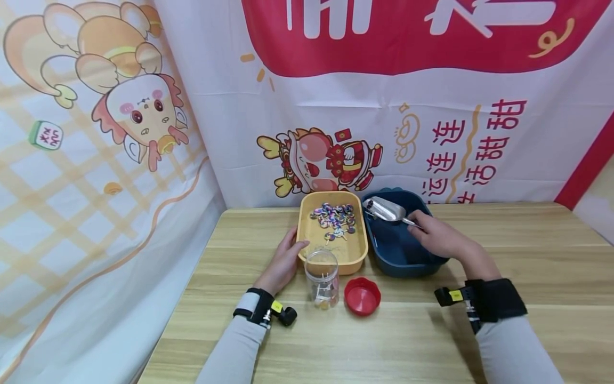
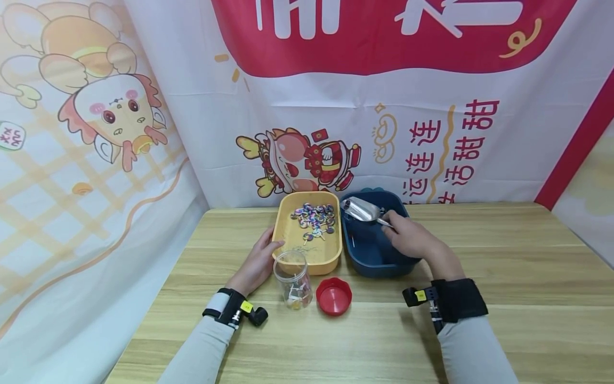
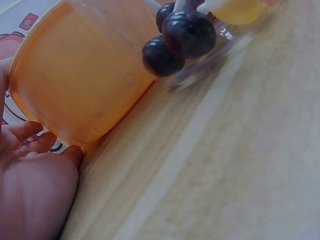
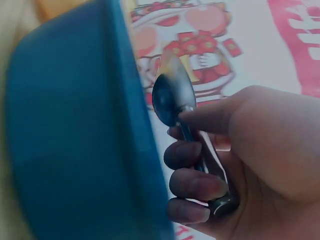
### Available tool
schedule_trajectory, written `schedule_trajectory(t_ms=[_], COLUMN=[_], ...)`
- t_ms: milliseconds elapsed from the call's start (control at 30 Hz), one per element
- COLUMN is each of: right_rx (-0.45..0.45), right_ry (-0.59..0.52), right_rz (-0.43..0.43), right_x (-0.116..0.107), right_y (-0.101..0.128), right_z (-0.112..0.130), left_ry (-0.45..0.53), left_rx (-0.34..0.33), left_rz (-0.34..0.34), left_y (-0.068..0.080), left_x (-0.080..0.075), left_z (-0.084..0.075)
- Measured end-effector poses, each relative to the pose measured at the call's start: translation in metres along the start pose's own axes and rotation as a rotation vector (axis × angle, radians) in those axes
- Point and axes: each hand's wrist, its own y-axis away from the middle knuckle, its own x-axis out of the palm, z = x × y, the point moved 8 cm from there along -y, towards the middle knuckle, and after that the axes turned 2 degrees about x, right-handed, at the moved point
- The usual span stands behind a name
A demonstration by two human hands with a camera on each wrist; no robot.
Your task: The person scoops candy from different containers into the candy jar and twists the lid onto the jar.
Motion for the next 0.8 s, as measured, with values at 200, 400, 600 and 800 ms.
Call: schedule_trajectory(t_ms=[200, 400, 600, 800], right_rx=[-0.034, -0.145, -0.251, -0.312], right_ry=[-0.03, 0.017, 0.056, 0.066], right_rz=[-0.058, -0.146, -0.186, -0.114], right_x=[-0.03, -0.057, -0.069, -0.062], right_y=[0.017, 0.039, 0.06, 0.072], right_z=[0.021, 0.051, 0.084, 0.115], left_ry=[0.0, -0.007, -0.01, -0.014], left_rx=[-0.004, 0.003, -0.004, -0.007], left_rz=[0.005, 0.009, 0.006, 0.006], left_y=[0.001, 0.0, 0.0, 0.0], left_x=[0.0, 0.0, 0.001, 0.0], left_z=[-0.001, -0.001, -0.002, -0.001])
